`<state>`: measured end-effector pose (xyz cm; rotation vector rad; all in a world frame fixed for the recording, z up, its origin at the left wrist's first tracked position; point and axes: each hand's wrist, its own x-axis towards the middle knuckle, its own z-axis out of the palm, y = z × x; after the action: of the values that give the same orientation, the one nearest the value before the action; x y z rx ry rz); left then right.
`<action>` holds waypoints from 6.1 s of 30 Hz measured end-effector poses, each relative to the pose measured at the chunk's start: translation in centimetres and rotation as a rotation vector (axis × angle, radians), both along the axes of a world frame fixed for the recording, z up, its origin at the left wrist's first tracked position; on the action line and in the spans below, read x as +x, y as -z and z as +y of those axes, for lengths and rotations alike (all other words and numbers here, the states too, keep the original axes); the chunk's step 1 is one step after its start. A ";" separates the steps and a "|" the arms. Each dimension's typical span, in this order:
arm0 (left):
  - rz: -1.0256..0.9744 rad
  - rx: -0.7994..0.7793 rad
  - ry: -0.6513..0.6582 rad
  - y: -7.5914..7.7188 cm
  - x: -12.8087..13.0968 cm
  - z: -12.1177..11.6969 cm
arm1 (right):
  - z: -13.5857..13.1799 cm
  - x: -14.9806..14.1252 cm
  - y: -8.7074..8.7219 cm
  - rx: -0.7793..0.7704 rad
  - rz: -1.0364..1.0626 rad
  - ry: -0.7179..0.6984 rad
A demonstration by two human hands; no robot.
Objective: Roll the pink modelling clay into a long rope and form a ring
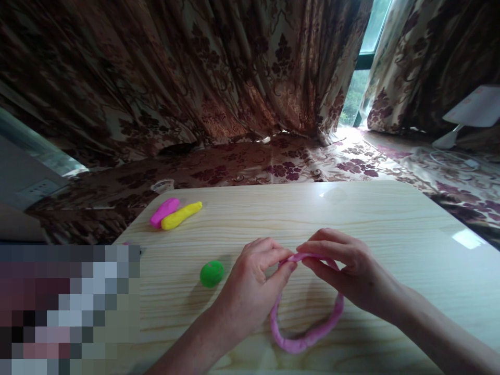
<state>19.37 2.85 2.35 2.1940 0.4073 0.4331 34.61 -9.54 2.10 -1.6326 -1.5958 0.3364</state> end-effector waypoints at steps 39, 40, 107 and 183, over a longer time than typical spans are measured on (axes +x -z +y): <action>0.168 -0.548 -0.002 -0.2 -0.9 0.4 | -0.2 0.2 0.7 -0.102 0.207 0.094; 0.180 -0.480 -0.021 -0.1 -0.9 0.4 | -0.2 0.3 0.5 -0.092 0.181 0.095; 0.022 0.247 -0.144 0.9 -0.4 0.5 | -0.2 0.7 1.4 -0.155 0.053 0.134; -0.086 0.228 -0.054 1.2 -0.2 0.2 | 0.0 0.0 0.8 -0.095 0.054 0.092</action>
<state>19.13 3.00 1.11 2.3784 0.3864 0.6280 34.65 -9.51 1.25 -1.7480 -1.4789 0.4095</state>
